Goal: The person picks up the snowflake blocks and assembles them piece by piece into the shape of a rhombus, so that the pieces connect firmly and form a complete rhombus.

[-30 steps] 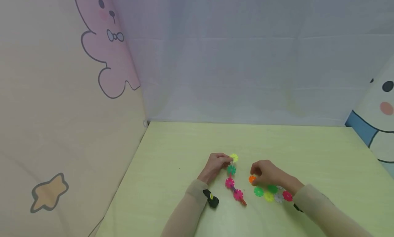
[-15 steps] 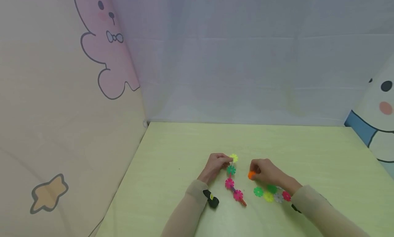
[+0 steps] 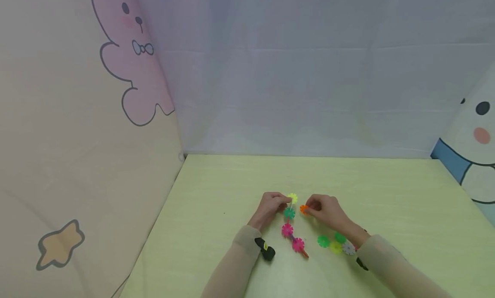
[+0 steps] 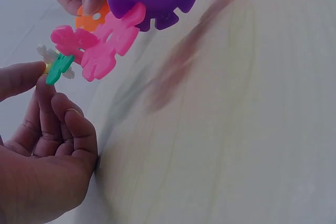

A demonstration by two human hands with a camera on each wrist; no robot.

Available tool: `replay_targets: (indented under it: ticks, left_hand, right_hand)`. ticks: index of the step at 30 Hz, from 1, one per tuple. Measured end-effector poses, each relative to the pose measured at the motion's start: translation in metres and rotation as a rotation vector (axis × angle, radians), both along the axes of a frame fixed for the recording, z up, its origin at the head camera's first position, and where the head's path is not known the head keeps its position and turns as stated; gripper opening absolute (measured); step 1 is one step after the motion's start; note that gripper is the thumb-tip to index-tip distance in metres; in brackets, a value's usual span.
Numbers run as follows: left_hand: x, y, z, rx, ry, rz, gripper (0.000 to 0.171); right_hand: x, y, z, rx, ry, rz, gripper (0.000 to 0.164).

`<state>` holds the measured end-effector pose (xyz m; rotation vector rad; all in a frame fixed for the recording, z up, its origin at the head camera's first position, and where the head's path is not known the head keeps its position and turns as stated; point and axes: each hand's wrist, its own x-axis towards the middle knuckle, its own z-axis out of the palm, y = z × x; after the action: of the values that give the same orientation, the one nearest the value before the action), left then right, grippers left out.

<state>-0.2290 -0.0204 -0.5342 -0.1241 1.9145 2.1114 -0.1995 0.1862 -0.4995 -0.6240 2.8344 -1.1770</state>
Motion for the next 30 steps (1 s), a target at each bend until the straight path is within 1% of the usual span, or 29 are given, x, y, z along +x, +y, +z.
replay_targets:
  ticks: [3,8,17,21,25,30]
  left_hand:
    - [0.000,0.001,0.001,-0.005,0.004,0.008,0.017]
    - [0.001,0.001,0.004,-0.021,0.014,0.015,0.017]
    - [-0.001,0.001,0.004,-0.050,0.053,0.008,0.017]
    - [-0.001,0.001,0.003,-0.057,0.056,0.008,0.017]
    - [-0.001,0.001,0.003,-0.055,0.057,0.008,0.016]
    - [-0.001,0.001,0.003,-0.053,0.043,0.005,0.015]
  right_hand:
    - [0.000,-0.006,0.002,-0.020,0.013,-0.037,0.009]
    - [0.000,-0.013,0.003,-0.043,0.023,-0.075,0.010]
    - [0.000,-0.017,0.002,-0.084,0.052,-0.103,0.011]
    - [0.001,-0.020,0.000,-0.086,0.081,-0.117,0.012]
    - [0.003,-0.023,-0.001,-0.079,0.121,-0.148,0.013]
    - [0.005,-0.028,0.000,-0.054,0.162,-0.175,0.014]
